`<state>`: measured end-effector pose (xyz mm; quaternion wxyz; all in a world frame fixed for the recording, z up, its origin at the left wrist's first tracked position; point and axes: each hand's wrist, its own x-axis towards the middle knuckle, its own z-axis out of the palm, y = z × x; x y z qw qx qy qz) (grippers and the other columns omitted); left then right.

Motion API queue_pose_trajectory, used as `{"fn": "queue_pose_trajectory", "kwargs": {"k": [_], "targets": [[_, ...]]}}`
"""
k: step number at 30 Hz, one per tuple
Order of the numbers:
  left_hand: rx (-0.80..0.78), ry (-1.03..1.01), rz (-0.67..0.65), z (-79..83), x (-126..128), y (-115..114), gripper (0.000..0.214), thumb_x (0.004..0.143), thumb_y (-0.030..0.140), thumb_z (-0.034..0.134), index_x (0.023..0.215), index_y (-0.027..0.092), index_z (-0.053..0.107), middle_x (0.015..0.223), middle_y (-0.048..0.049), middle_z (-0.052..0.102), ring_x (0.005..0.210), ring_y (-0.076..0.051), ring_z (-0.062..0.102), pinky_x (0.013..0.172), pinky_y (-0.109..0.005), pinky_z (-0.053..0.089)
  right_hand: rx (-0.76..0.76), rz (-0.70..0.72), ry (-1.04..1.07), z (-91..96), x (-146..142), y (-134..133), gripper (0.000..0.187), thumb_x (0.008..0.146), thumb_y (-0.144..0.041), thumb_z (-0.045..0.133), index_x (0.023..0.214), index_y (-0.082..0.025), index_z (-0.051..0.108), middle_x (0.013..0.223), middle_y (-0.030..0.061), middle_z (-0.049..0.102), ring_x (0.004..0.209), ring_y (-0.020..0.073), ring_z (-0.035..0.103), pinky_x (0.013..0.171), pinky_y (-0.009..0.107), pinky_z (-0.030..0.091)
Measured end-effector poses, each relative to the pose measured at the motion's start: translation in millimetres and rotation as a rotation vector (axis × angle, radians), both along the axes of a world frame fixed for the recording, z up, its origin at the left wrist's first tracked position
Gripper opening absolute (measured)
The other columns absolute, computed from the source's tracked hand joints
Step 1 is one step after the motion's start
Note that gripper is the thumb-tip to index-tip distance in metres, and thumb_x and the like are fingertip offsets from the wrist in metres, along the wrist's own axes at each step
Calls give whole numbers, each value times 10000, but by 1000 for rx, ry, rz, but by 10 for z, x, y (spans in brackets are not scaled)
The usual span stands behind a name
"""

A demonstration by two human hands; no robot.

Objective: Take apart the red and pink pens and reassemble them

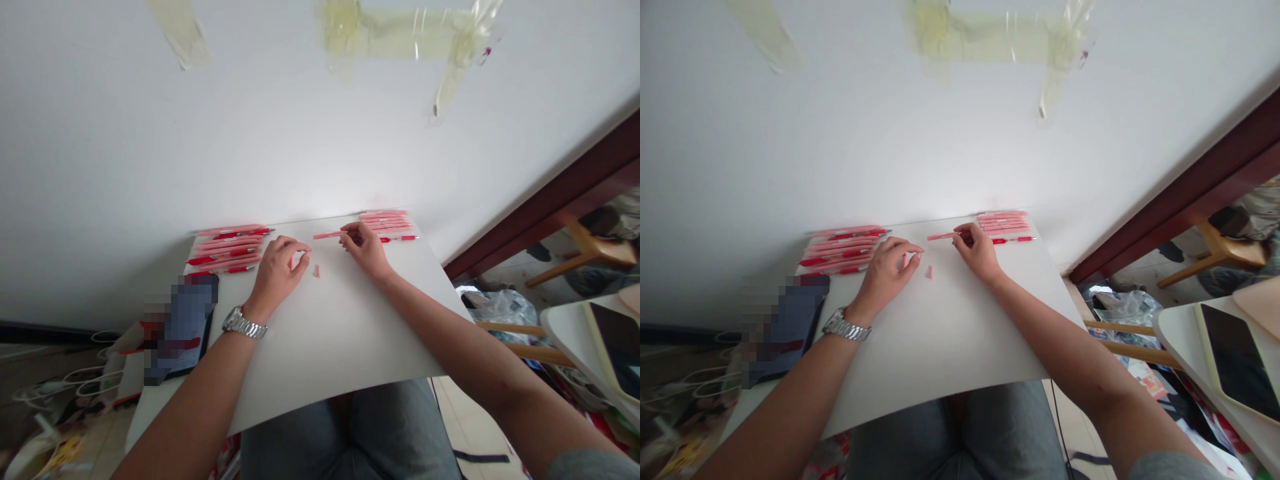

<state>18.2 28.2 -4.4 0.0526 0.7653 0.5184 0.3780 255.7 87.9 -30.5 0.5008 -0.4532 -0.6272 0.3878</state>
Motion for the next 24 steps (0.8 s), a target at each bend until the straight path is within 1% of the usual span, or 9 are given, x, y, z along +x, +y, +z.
{"fn": "queue_pose_trajectory", "kwargs": {"k": [2,5,9,13,16,19,22,24], "targets": [[23,-44,59,0,-27,17,147,1028,279,599,1033,238,740,1017,-51,677,953,-231,631,952,-419,516,-7,3,20,-2,-1,-1,301,947,-482,708,1087,-218,669,889,42,756,847,197,736,809,365,601],[60,-124,129,-3,-72,42,142,1028,268,590,1018,227,726,999,-51,690,919,-225,623,920,-400,518,-17,21,42,8,-5,-14,329,946,-514,715,1086,-219,669,893,45,758,853,199,741,801,362,598],[75,-170,152,-12,-95,56,133,1023,262,591,1028,222,718,1015,-55,701,881,-216,615,898,-391,521,-21,51,57,39,-9,-36,415,932,-605,728,1085,-225,666,902,51,761,857,201,740,790,359,598],[65,-146,108,-14,-61,41,154,1021,310,629,1120,228,713,1020,-57,689,956,-230,636,925,-395,531,-13,116,88,94,-26,-78,463,930,-655,726,1077,-222,654,893,51,758,826,186,722,773,345,593],[56,-138,51,-15,-27,25,215,1016,336,663,1201,233,692,1089,-62,700,1032,-234,656,949,-391,539,-12,188,107,134,-44,-121,460,938,-653,729,1080,-222,649,911,53,764,817,176,716,767,332,589],[52,-146,4,-8,-13,18,184,1032,349,651,1172,236,689,1120,-57,715,1039,-225,663,950,-381,543,-11,243,97,148,-55,-148,460,946,-656,724,1097,-228,648,940,54,772,812,170,713,779,332,592],[54,-128,-11,11,-15,17,156,1061,360,609,1097,238,698,1064,-43,718,966,-210,655,926,-374,538,-14,263,85,139,-55,-151,469,947,-669,714,1106,-233,647,950,55,774,805,170,706,776,335,594],[63,-117,-12,23,-18,18,165,1071,365,597,1083,238,702,1037,-39,717,932,-205,644,911,-371,532,-17,264,80,134,-54,-148,469,947,-672,711,1105,-235,645,946,55,773,792,169,699,765,335,592]]}}
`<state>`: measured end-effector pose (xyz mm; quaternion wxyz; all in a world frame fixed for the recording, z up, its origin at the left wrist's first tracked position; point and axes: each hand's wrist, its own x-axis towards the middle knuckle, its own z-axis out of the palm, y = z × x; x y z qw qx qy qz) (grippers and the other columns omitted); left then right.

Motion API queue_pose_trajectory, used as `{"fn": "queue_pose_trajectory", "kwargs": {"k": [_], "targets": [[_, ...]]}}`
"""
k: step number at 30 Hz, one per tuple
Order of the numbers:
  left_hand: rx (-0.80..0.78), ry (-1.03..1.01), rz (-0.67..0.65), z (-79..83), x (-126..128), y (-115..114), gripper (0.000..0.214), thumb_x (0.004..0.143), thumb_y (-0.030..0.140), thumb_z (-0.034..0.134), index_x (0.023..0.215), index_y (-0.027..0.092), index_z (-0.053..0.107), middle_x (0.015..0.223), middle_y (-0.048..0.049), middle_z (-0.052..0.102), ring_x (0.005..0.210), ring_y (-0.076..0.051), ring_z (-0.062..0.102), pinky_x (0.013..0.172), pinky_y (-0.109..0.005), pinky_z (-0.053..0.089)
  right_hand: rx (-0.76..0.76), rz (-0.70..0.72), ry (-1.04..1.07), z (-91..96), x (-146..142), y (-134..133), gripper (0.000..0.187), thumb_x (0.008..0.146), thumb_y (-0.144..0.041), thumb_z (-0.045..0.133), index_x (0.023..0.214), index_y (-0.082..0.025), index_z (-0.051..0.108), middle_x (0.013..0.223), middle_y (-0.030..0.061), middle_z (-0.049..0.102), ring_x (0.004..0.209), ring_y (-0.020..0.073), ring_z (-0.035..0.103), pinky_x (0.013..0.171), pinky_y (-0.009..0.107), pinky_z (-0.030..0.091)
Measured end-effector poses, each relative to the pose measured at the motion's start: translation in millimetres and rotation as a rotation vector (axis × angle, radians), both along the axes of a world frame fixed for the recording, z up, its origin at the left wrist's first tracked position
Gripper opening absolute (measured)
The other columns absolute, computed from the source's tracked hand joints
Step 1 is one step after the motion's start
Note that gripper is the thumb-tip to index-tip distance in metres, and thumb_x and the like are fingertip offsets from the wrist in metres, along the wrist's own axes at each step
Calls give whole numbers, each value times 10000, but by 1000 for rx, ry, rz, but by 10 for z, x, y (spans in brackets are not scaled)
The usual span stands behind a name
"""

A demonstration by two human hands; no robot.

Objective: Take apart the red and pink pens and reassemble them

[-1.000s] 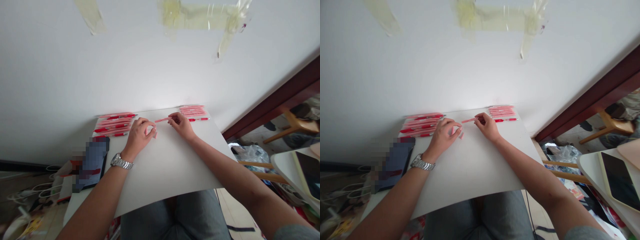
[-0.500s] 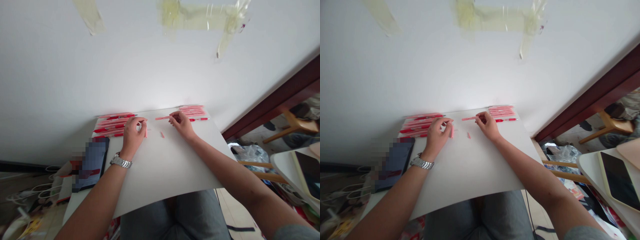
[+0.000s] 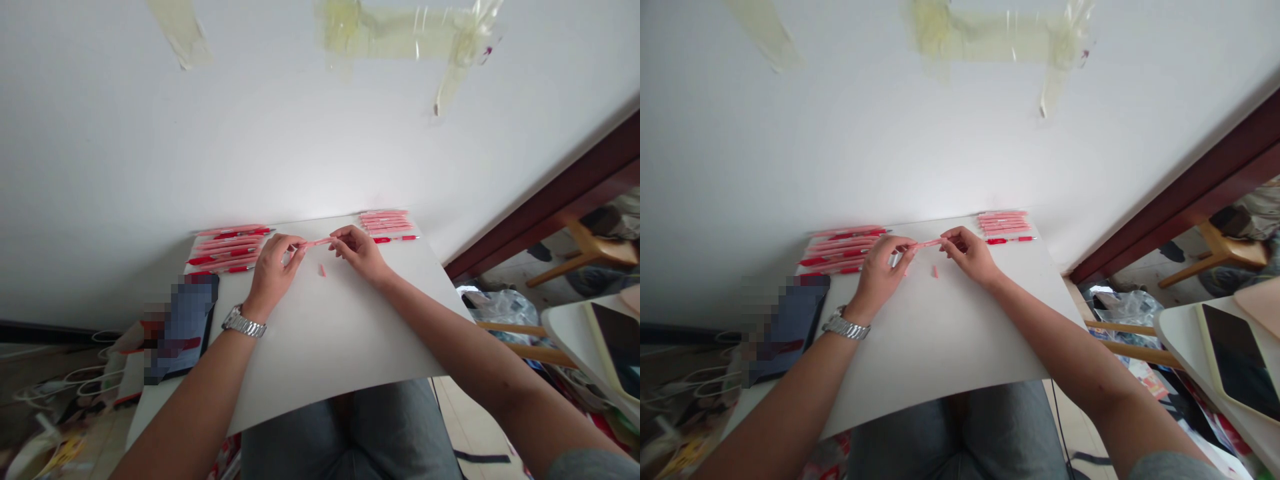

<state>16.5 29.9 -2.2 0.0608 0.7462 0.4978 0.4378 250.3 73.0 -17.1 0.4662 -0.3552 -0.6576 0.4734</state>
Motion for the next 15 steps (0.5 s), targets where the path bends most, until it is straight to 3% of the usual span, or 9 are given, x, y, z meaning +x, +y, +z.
{"fn": "queue_pose_trajectory", "kwargs": {"k": [5,9,15], "targets": [[18,-14,-10,-1,-4,8,186,1082,365,584,1100,228,708,1039,-51,710,948,-209,642,888,-361,533,46,-26,-77,16,2,-19,403,983,-620,684,1097,-235,646,971,54,766,802,170,699,761,334,588],[26,-18,-14,-9,-10,8,200,1085,364,577,1127,233,723,1056,-53,715,960,-211,651,897,-362,543,233,-93,-203,29,1,-44,305,1008,-522,670,1129,-241,672,1080,68,748,899,190,711,779,343,592],[13,-11,-54,11,5,-10,202,1092,348,572,1136,239,736,1067,-49,728,942,-202,659,918,-358,546,483,-51,-354,36,-10,-87,176,1006,-358,699,1130,-233,705,1086,73,718,924,192,681,787,337,572]]}}
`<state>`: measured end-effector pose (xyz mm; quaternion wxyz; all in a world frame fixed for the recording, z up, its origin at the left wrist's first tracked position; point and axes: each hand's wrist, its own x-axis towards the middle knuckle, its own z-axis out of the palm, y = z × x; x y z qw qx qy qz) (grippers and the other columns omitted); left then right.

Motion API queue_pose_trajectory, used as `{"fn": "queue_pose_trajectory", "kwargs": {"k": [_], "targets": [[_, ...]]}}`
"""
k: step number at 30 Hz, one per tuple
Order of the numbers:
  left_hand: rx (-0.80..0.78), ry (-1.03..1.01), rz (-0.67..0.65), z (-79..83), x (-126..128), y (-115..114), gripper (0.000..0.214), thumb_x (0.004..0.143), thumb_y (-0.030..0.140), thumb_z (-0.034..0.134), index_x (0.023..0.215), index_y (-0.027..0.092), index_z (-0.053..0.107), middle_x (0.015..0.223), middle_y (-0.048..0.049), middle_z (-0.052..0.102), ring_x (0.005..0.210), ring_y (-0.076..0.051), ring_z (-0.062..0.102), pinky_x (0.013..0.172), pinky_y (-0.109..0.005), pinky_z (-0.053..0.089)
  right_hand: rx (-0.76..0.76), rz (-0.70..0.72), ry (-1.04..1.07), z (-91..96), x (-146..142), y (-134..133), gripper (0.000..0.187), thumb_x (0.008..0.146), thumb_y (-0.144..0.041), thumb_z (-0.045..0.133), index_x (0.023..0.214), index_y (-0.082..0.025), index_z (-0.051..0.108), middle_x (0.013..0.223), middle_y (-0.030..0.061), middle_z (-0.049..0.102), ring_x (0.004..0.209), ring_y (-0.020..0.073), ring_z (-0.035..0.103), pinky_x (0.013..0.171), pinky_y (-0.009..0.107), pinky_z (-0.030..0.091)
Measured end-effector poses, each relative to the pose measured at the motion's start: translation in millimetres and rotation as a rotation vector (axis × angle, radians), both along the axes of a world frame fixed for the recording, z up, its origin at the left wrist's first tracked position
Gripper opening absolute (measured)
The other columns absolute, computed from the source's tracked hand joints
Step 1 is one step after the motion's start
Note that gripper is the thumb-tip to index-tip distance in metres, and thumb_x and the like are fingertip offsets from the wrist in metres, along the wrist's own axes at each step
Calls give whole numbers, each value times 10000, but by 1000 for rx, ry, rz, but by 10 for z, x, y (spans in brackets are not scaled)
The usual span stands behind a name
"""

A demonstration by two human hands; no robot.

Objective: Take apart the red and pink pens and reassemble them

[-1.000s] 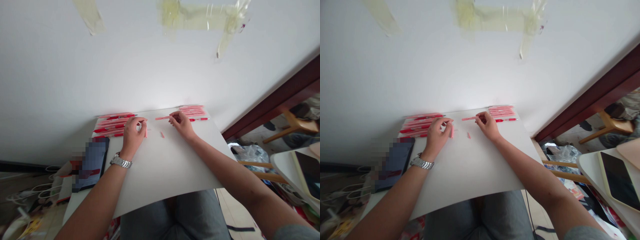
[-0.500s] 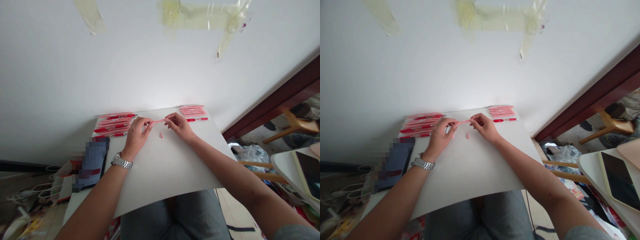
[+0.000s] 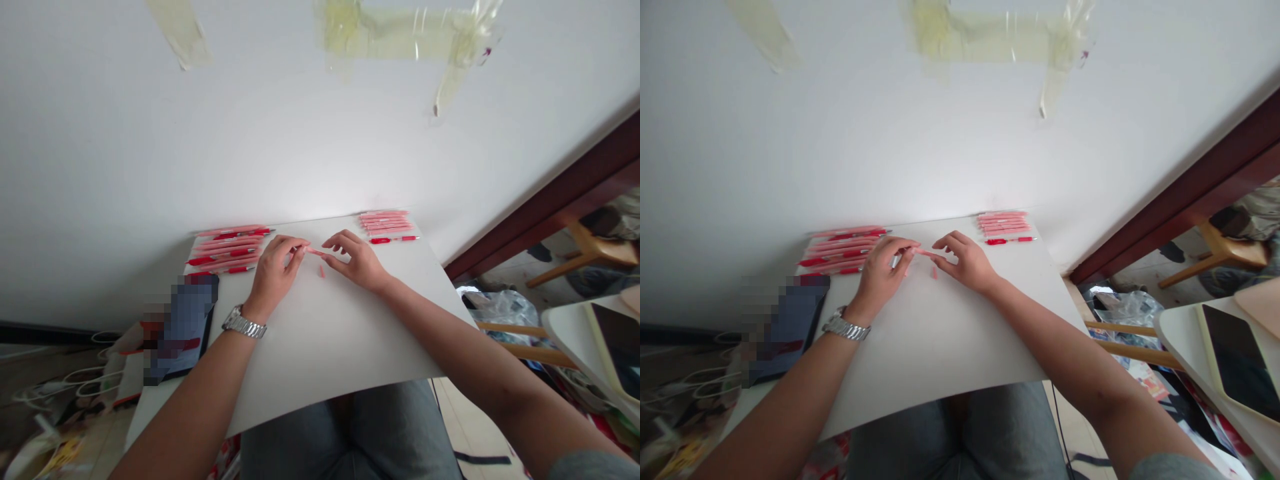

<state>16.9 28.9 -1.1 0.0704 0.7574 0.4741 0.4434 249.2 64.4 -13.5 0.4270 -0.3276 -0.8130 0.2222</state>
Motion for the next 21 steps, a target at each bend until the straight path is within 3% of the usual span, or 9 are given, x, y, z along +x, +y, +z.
{"fn": "queue_pose_trajectory", "kwargs": {"k": [5,10,15,21], "targets": [[-17,-25,-7,2,11,-9,206,1091,360,580,1141,235,736,1072,-47,732,942,-190,676,894,-339,550,51,6,-83,-9,-20,-17,76,1003,-283,703,1054,-228,716,963,48,713,876,186,666,785,324,540],[-50,-32,5,2,20,-16,232,1089,397,571,1123,239,737,1062,-51,742,931,-197,684,887,-348,555,2,11,-98,-10,-17,-17,94,1035,-302,652,1044,-235,718,948,49,703,856,183,666,778,320,532],[-51,-64,135,0,-2,-10,258,1081,410,554,1200,232,699,1064,-60,747,958,-211,687,913,-362,554,-27,-17,-154,9,4,-10,101,1033,-294,638,1030,-236,720,955,57,708,861,195,656,779,329,510],[-33,-108,291,-17,-95,31,167,1050,311,547,1089,225,685,1032,-53,737,886,-202,652,844,-343,519,-11,-95,-210,-27,27,35,131,1037,-261,641,1130,-227,728,953,60,712,839,194,633,751,316,459]]}}
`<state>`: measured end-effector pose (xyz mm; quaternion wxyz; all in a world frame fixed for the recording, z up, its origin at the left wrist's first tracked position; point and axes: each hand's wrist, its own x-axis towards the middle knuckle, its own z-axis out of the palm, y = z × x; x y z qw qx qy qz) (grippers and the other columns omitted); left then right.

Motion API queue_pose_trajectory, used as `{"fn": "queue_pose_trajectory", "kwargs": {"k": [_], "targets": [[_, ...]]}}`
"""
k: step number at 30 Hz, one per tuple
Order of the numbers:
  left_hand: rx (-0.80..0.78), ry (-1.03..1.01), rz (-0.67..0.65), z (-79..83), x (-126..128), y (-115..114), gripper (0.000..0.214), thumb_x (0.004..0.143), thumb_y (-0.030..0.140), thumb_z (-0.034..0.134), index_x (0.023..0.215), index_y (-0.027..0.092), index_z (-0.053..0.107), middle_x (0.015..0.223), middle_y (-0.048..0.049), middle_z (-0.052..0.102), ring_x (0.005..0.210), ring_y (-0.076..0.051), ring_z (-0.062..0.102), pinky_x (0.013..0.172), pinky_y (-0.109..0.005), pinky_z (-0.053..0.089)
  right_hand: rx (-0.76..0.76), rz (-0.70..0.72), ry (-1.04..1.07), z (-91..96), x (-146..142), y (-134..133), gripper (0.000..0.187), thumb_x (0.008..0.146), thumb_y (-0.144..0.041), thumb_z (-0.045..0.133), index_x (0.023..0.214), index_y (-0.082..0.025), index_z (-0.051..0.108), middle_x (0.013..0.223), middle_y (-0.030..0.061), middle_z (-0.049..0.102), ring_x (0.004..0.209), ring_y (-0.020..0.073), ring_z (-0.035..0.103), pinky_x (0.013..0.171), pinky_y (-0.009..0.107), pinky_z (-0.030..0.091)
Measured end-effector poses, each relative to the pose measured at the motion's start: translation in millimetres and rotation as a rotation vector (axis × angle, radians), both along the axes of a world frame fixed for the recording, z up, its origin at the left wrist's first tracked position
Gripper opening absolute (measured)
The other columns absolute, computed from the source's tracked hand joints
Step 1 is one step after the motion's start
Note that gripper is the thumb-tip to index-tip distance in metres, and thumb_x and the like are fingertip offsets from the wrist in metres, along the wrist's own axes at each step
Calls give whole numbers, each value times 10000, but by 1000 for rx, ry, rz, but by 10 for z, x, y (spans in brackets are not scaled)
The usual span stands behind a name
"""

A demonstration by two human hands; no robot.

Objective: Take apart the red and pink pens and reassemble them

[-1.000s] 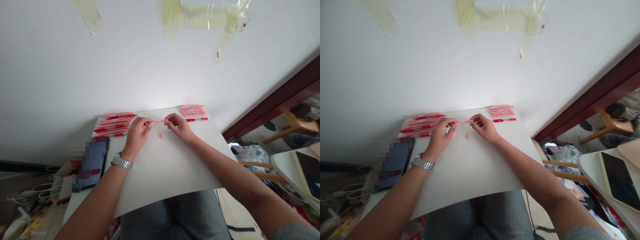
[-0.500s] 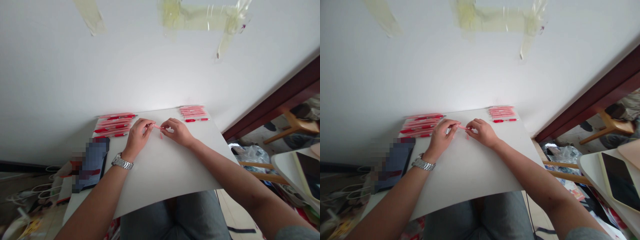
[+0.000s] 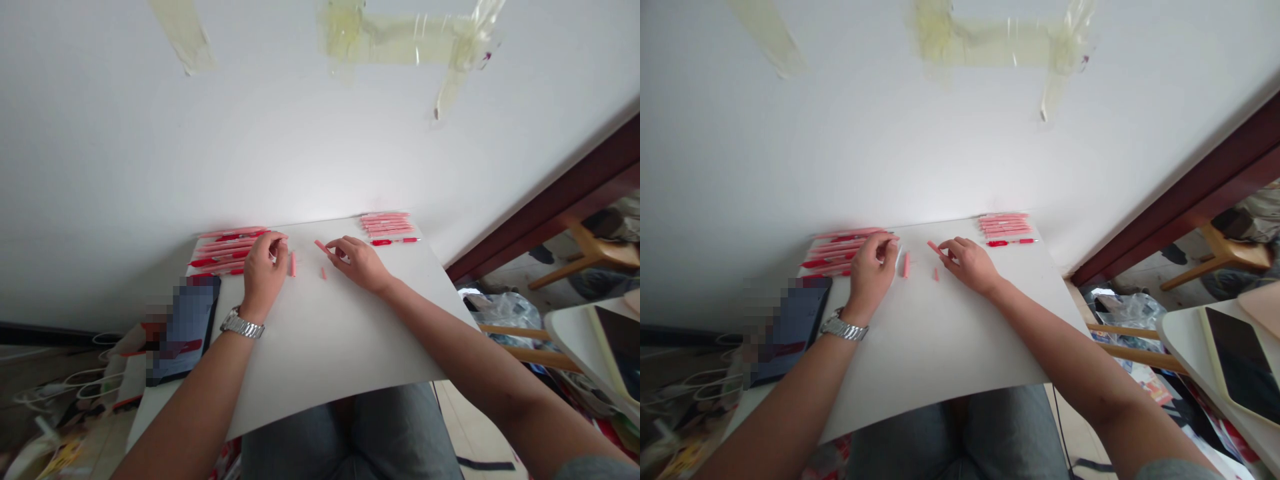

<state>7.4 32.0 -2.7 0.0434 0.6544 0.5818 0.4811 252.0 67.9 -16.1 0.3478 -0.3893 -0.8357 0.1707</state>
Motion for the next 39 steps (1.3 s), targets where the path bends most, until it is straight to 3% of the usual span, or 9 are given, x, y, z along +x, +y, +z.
{"fn": "queue_pose_trajectory", "kwargs": {"k": [9,17,27,33,39], "targets": [[-74,-37,64,-36,-54,33,148,1007,322,587,972,217,684,923,-34,729,809,-194,632,769,-334,469,12,-98,-96,-72,42,75,113,1027,-244,650,1098,-208,730,910,65,721,813,204,604,735,322,429],[-94,-49,85,-40,-53,39,158,999,343,596,955,225,692,875,-21,719,771,-189,622,737,-330,446,28,-145,-71,-136,35,97,155,1051,-355,646,1033,-221,720,844,49,684,750,186,577,707,315,418],[-89,-50,97,-45,-68,53,170,990,343,596,942,218,701,809,-7,680,727,-176,588,701,-307,428,-42,-205,-48,-67,34,58,221,1052,-433,628,1062,-225,700,900,46,696,696,157,564,634,294,375],[-100,-59,103,-28,-61,52,178,985,361,603,929,221,697,756,4,640,686,-172,555,665,-305,405,-43,-246,-27,25,38,30,193,1026,-402,631,934,-233,624,850,22,658,650,145,508,598,285,328],[-93,-46,113,-24,-72,51,169,979,349,608,929,219,703,733,9,624,671,-168,548,658,-301,402,-10,-145,39,60,7,-14,278,1020,-355,593,795,-242,476,747,0,585,629,140,448,599,291,321]]}}
